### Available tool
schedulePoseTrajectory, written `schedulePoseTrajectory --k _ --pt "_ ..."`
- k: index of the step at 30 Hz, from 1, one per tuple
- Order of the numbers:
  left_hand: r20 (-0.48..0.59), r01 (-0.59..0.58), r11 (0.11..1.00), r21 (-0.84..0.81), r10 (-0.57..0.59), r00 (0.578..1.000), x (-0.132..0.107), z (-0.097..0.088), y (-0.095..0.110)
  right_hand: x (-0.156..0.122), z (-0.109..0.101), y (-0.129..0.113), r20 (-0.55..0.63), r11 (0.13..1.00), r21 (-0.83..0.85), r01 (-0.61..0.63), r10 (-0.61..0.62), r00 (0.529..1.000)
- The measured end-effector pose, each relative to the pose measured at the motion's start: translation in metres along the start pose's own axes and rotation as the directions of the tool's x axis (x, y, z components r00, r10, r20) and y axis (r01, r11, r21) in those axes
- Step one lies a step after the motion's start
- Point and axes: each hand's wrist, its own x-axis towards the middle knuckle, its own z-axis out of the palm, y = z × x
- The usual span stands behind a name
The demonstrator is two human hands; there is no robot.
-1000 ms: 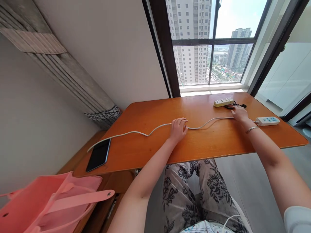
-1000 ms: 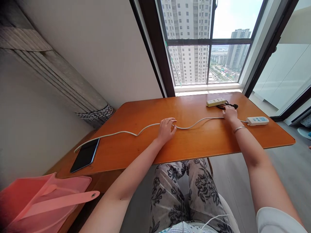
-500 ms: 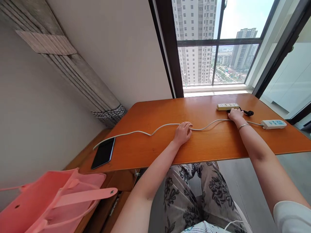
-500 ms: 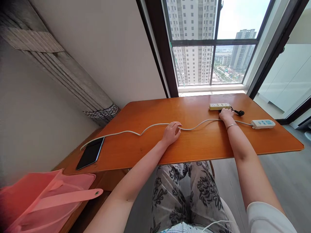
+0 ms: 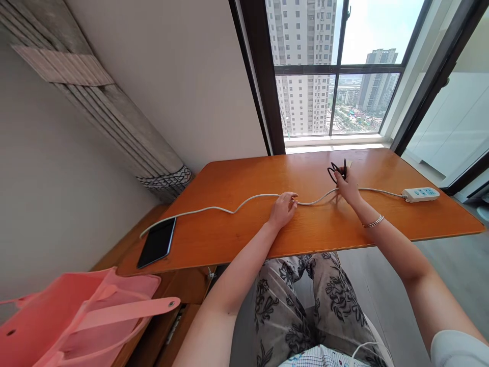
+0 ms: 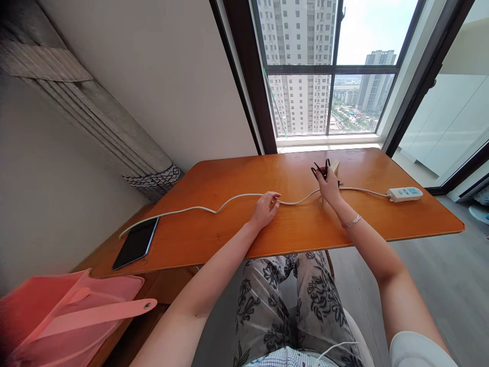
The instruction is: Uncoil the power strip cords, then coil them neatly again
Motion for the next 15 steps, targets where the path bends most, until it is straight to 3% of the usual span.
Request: schedulePoseTrajectory --k 4,7,10,12,15 --pt "0.036 -0.053 0.998 -0.026 0.054 0.998 -0.003 0.002 0.003 -0.045 0.031 -0.027 0.181 0.99 0.021 0.136 -0.138 0.974" --pt "0.05 -0.056 0.998 -0.042 0.058 0.997 -0.006 0.005 0.002 -0.068 0.042 -0.052 0.424 0.922 -0.147 0.359 -0.269 0.865" --pt "0.022 0.001 0.997 -0.083 0.001 1.0 -0.007 0.007 -0.001 -0.081 0.04 -0.075 0.595 0.752 -0.35 0.558 -0.282 0.753" --pt "-0.009 0.051 0.988 -0.143 -0.052 0.999 -0.008 0.007 -0.003 -0.086 0.032 -0.084 0.651 0.681 -0.427 0.595 -0.225 0.725" --pt "-0.059 0.059 0.984 -0.167 -0.069 0.996 -0.007 0.007 -0.002 -0.091 0.012 -0.085 0.669 0.718 -0.423 0.552 -0.163 0.725"
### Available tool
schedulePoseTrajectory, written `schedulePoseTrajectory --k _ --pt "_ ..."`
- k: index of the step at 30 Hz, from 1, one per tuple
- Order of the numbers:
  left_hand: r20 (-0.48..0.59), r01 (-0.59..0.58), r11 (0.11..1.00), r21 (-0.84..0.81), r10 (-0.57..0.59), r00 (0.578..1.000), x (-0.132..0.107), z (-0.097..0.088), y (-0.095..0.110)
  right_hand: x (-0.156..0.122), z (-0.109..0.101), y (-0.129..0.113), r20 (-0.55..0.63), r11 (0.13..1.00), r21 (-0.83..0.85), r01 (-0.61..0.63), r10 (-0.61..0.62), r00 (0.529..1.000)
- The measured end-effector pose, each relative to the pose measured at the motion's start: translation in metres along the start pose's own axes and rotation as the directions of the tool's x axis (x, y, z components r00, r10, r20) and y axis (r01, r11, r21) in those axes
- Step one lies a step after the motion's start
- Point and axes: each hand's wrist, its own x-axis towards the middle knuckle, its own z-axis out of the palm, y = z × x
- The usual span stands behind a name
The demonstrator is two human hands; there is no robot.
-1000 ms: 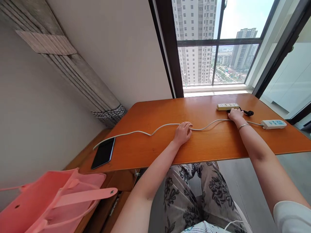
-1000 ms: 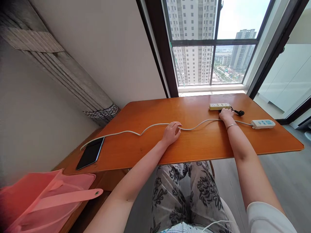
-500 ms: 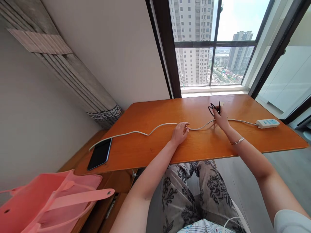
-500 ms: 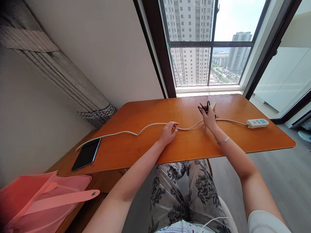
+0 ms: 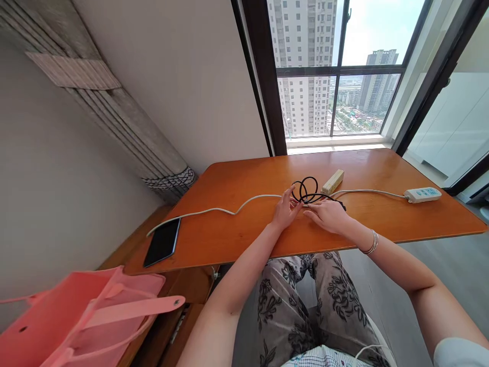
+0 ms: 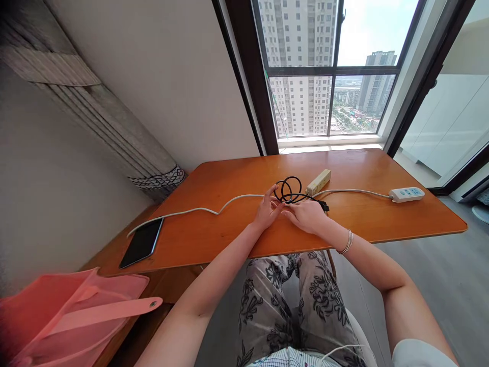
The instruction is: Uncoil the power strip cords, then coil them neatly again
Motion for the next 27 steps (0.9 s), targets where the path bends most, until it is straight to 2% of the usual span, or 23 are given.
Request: schedulePoseTrajectory --k 2,4,6,7,9,12,14,17,18,20,22,23,25,27 --pt "-0.022 -0.035 0.997 0.064 0.036 0.999 0.001 0.0 0.001 -0.01 -0.006 0.013 -0.042 0.991 0.135 -0.015 0.021 0.999" --pt "-0.031 -0.053 0.989 0.135 0.058 0.998 0.002 0.001 0.003 -0.013 -0.013 0.033 -0.161 0.967 0.251 -0.053 0.096 0.982" --pt "-0.041 -0.042 0.983 0.181 0.05 0.998 0.002 0.002 0.003 -0.007 -0.019 0.056 -0.329 0.959 0.252 -0.133 0.214 0.92" --pt "-0.05 -0.03 0.979 0.202 0.041 0.998 0.002 0.002 0.004 -0.001 -0.021 0.069 -0.364 0.96 0.212 -0.181 0.25 0.897" --pt "-0.076 0.005 0.968 0.253 0.014 0.997 0.003 0.002 0.004 0.014 -0.021 0.092 -0.286 0.967 0.095 -0.237 0.254 0.924" --pt "-0.125 0.059 0.939 0.338 -0.017 0.992 0.003 0.0 0.004 0.036 -0.014 0.116 -0.055 0.97 -0.085 -0.227 0.223 0.973" --pt "-0.184 0.084 0.916 0.393 -0.012 0.983 0.002 -0.002 0.004 0.046 -0.007 0.123 0.068 0.971 -0.151 -0.185 0.197 0.978" --pt "-0.216 0.048 0.878 0.477 0.065 0.974 0.003 -0.003 0.011 0.055 -0.001 0.124 0.132 0.973 -0.189 -0.134 0.161 0.978" --pt "-0.178 -0.003 0.864 0.503 0.107 0.978 0.005 -0.002 0.016 0.056 -0.001 0.124 0.132 0.972 -0.201 -0.126 0.154 0.979" --pt "-0.028 -0.154 0.828 0.54 0.2 0.979 0.011 0.003 0.031 0.058 -0.002 0.122 0.129 0.966 -0.234 -0.114 0.147 0.981" --pt "0.167 -0.306 0.786 0.538 0.256 0.952 0.021 0.01 0.048 0.057 -0.005 0.12 0.141 0.959 -0.268 -0.092 0.133 0.981" --pt "0.266 -0.357 0.774 0.524 0.249 0.931 0.026 0.013 0.057 0.056 -0.006 0.12 0.145 0.957 -0.28 -0.079 0.124 0.982" --pt "0.397 -0.365 0.785 0.501 0.167 0.903 0.035 0.015 0.07 0.05 -0.011 0.122 0.121 0.954 -0.293 -0.07 0.109 0.987" --pt "0.353 -0.271 0.839 0.472 0.102 0.93 0.043 0.008 0.075 0.039 -0.018 0.128 0.041 0.949 -0.299 -0.099 0.116 0.992"
